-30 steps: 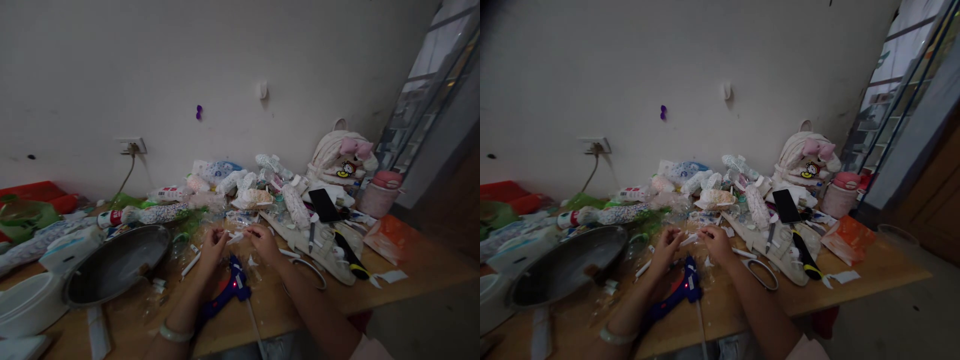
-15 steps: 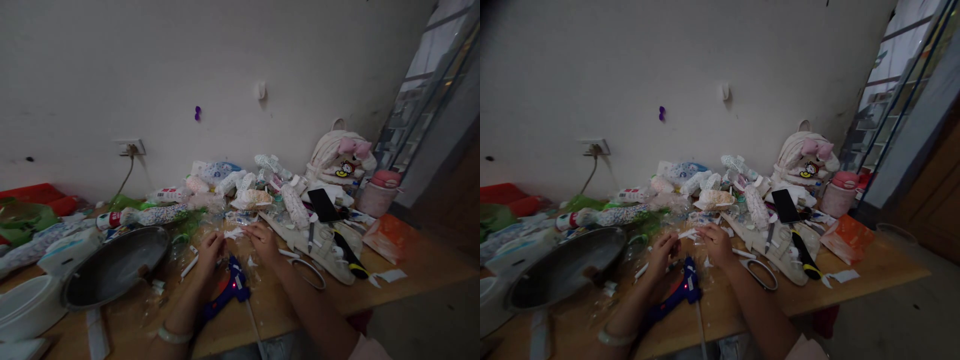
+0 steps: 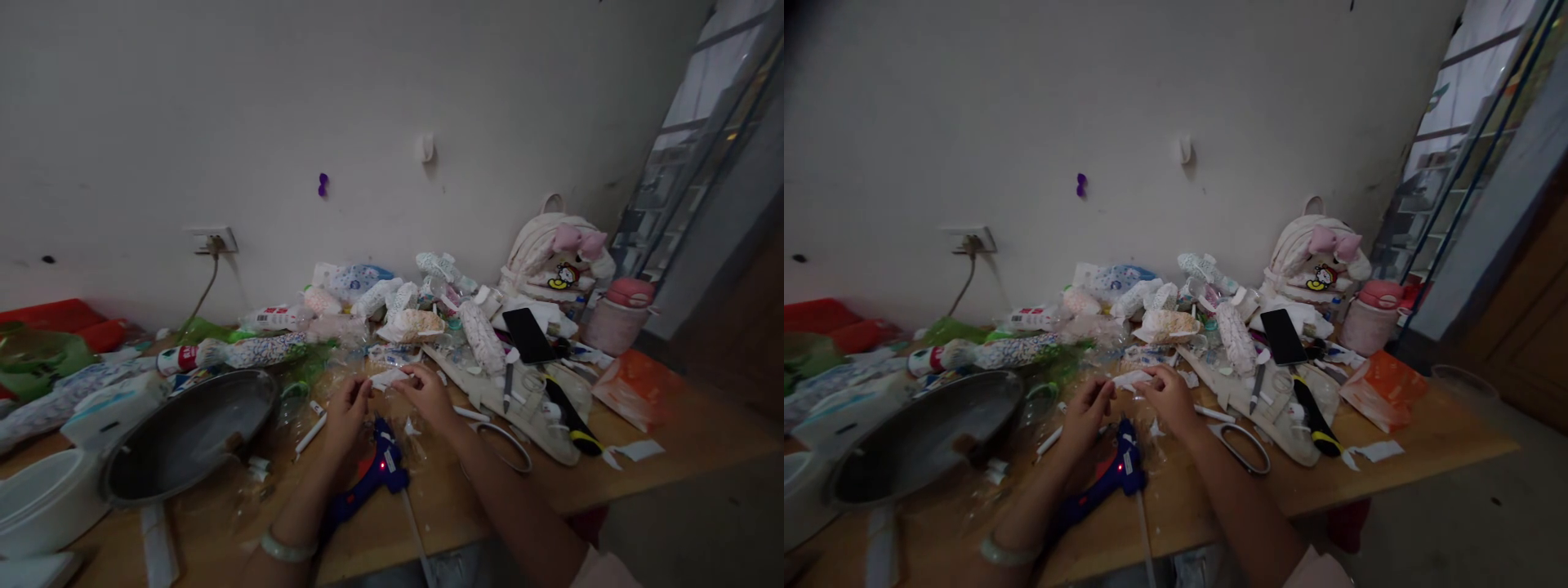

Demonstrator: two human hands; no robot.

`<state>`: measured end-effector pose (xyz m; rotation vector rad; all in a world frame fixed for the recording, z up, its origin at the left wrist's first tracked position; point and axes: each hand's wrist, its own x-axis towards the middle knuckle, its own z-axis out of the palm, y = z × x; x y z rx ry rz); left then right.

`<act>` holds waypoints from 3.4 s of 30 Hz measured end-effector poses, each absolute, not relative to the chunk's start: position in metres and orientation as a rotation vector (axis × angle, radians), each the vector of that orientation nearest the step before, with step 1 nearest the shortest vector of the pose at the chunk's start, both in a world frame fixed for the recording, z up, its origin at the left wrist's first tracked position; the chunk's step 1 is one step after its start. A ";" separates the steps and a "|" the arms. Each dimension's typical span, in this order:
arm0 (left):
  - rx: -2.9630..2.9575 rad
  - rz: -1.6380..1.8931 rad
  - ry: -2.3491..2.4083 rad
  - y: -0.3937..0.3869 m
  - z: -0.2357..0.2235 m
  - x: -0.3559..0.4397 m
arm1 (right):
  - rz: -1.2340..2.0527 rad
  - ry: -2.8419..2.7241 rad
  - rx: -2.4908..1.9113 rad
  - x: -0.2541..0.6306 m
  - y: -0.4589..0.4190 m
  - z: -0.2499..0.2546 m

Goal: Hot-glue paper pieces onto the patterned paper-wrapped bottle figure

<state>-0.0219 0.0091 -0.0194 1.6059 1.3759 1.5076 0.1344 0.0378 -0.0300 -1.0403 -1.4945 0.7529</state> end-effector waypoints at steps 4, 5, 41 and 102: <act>1.698 1.481 1.397 0.009 -0.020 -0.022 | 0.714 -1.475 -1.074 0.135 0.038 -0.029; 1.719 1.474 1.400 0.009 -0.020 -0.022 | 0.709 -1.470 -1.075 0.135 0.038 -0.028; 1.272 1.415 1.227 0.003 -0.006 -0.007 | 1.199 -1.263 -1.090 0.130 0.036 -0.023; 1.233 1.376 1.119 -0.003 0.000 -0.003 | 0.927 -1.510 -0.965 0.131 0.031 -0.023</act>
